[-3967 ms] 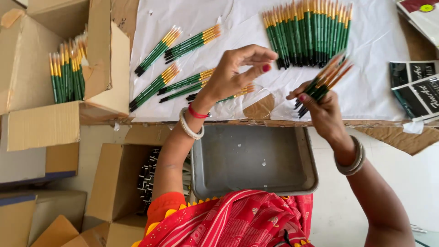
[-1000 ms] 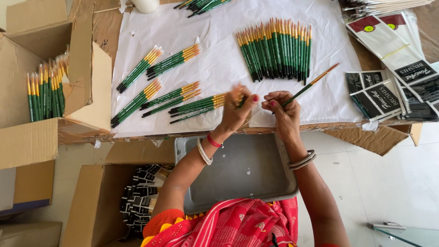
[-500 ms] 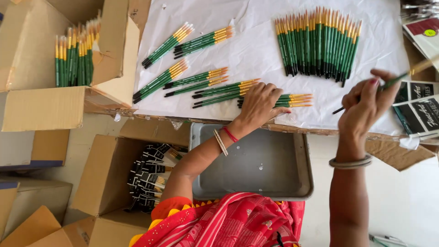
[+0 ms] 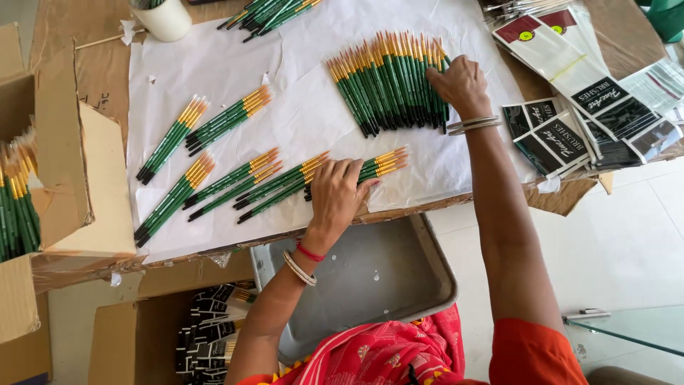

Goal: The person organizes paintbrushes into sets and places them into plastic sleeves by hand at a workstation.

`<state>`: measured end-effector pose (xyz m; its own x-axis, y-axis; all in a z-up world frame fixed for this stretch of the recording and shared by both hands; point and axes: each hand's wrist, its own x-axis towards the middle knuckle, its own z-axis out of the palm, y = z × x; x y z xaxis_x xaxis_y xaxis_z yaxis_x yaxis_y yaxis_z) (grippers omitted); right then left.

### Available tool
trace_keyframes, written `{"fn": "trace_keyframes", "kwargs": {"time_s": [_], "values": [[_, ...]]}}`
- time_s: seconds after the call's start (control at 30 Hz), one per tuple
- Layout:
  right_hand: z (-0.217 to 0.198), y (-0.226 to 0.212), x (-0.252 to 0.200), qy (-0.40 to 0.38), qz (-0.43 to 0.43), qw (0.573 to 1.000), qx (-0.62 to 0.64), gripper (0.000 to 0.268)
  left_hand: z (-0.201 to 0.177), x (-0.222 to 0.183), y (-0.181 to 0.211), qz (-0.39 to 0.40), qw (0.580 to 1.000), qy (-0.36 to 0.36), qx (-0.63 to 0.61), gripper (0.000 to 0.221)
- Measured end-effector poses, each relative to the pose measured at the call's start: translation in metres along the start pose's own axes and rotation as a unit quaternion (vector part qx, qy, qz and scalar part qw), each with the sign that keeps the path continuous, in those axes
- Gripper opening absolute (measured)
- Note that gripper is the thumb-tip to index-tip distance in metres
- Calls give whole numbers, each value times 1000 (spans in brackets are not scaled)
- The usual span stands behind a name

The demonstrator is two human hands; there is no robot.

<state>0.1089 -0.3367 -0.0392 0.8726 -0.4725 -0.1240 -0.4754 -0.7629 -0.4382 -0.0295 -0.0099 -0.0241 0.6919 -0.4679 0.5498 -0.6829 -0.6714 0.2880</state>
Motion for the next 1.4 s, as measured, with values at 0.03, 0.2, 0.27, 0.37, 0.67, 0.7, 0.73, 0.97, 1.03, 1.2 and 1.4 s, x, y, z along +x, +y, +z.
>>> {"fn": "trace_keyframes", "kwargs": {"time_s": [0.03, 0.2, 0.27, 0.37, 0.67, 0.7, 0.73, 0.97, 1.03, 1.2, 1.4], "values": [[5, 3, 8, -7, 0, 1000, 0, 52, 0, 0, 0, -4, 1000, -5, 1, 45], [17, 15, 25, 70, -74, 987, -124, 56, -4, -1, 0, -6, 1000, -1, -2, 47], [39, 43, 50, 61, -75, 986, -135, 49, 1, -4, -1, -11, 1000, -1, -4, 49], [59, 73, 84, 65, -79, 984, -144, 36, 6, -3, -6, -13, 1000, 11, -1, 52], [-60, 15, -114, 58, -293, 830, 471, 13, 5, -2, -7, -37, 999, -2, 7, 51], [-75, -6, -155, 28, -352, 718, 599, 13, 4, 0, -6, -33, 999, 14, 1, 50], [-57, -1, -171, 29, -353, 718, 600, 13, 2, -1, -5, -32, 999, 14, 1, 50], [31, 3, -223, -115, -287, 775, 551, 20, -25, 25, -9, -87, 942, 62, -318, 37], [28, -6, -228, -98, -300, 784, 535, 20, -32, 36, -8, -101, 905, 28, -411, 40], [51, -17, -216, -247, -306, 787, 475, 17, -47, 68, 8, -5, 776, -125, -618, 45], [35, -24, -219, -258, -264, 779, 507, 16, -10, 77, -9, -8, 812, -171, -558, 29]]}}
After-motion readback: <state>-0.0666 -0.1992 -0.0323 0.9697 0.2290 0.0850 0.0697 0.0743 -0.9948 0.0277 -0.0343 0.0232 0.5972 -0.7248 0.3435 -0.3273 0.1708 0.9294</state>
